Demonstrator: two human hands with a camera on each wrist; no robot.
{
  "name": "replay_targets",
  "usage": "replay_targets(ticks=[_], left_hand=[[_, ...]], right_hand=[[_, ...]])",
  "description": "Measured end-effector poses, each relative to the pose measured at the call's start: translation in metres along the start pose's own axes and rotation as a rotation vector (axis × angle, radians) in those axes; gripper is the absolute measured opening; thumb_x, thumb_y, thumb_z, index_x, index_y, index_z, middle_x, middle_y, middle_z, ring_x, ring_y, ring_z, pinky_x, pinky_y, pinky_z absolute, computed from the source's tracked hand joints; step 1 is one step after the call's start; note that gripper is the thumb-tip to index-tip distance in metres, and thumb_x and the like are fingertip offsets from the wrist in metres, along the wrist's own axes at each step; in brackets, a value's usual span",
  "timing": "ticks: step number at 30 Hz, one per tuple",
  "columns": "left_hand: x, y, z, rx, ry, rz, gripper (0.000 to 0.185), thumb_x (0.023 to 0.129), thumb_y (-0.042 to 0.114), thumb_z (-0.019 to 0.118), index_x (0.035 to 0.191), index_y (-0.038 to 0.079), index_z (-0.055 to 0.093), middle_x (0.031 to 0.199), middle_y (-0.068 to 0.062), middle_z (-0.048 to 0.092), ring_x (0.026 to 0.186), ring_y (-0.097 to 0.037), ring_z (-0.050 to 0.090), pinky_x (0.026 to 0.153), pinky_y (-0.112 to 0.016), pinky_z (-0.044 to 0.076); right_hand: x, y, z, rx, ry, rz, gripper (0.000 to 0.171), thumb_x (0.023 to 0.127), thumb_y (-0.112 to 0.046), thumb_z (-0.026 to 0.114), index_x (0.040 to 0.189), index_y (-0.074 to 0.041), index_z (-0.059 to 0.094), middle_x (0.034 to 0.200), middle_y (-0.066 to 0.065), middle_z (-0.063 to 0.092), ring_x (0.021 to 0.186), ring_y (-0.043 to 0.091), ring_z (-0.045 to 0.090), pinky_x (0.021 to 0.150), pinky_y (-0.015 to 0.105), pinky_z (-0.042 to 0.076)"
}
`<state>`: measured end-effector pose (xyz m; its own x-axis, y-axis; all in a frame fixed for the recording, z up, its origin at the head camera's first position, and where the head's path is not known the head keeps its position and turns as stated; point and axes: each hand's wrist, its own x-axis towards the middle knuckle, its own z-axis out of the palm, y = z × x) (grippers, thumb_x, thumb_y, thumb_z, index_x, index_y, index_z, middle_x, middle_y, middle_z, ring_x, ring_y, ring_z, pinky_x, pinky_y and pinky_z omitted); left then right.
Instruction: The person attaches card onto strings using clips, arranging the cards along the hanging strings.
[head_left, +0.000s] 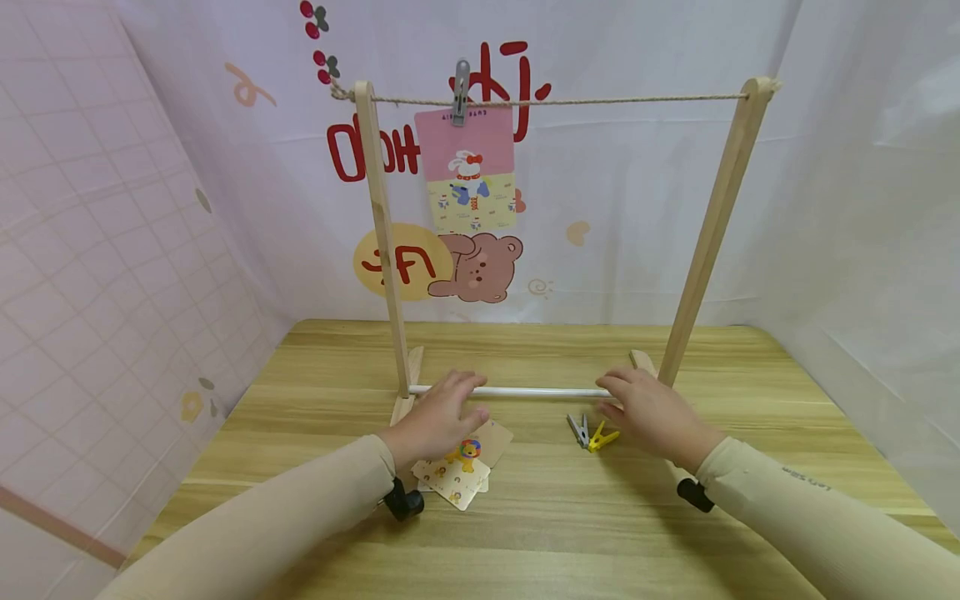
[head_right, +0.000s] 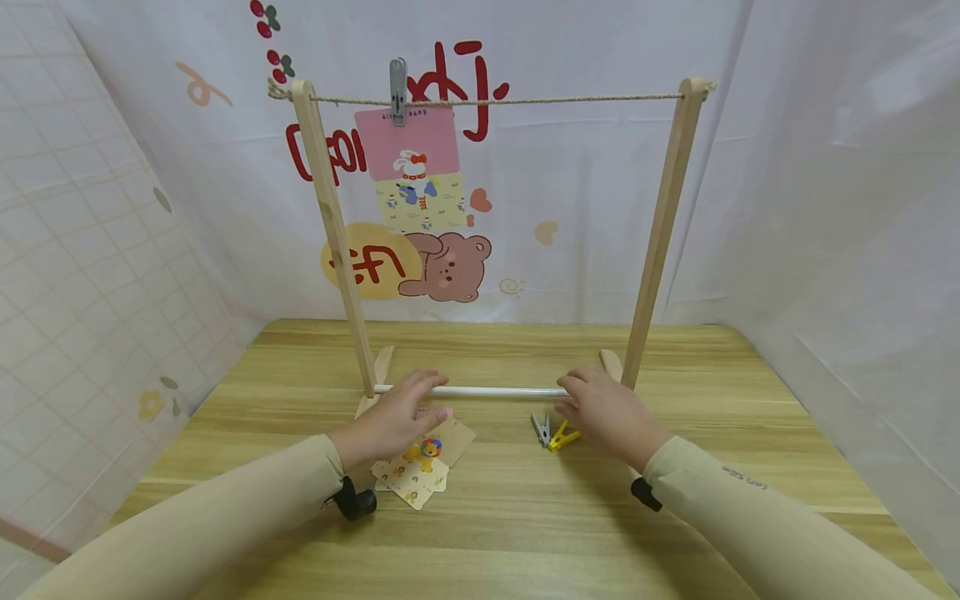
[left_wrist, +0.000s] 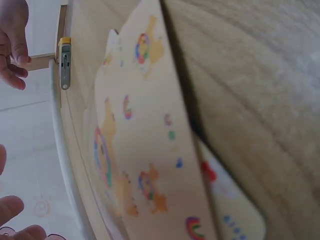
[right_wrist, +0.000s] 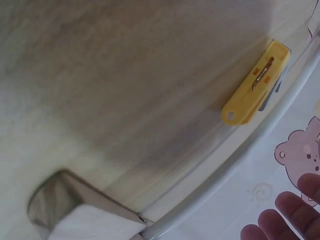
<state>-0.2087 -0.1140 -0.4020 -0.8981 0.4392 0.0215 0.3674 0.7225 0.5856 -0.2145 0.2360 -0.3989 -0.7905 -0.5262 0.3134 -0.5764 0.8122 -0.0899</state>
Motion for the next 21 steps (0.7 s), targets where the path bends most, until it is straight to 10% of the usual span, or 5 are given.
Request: replay_targets(ticks=[21], left_hand=[[-0.002, -0.012, 0.015, 0.178, -0.087, -0.021, 0.058, 0.103, 0.032, 0.067, 0.154, 0.011, 0.051, 0.163, -0.014, 0.043, 0.157, -0.042, 0.03, 0.128, -0.061, 0.023]], right_hand=[[-0.007, 0.002, 0.019, -0.039, -0.067, -0.071, 0.034, 0.092, -0.013, 0.082, 0.124, -0.006, 0.073, 0.109, 0.008, 0.072, 0.091, 0.02, 0.068, 0.076, 0.038, 0.06]])
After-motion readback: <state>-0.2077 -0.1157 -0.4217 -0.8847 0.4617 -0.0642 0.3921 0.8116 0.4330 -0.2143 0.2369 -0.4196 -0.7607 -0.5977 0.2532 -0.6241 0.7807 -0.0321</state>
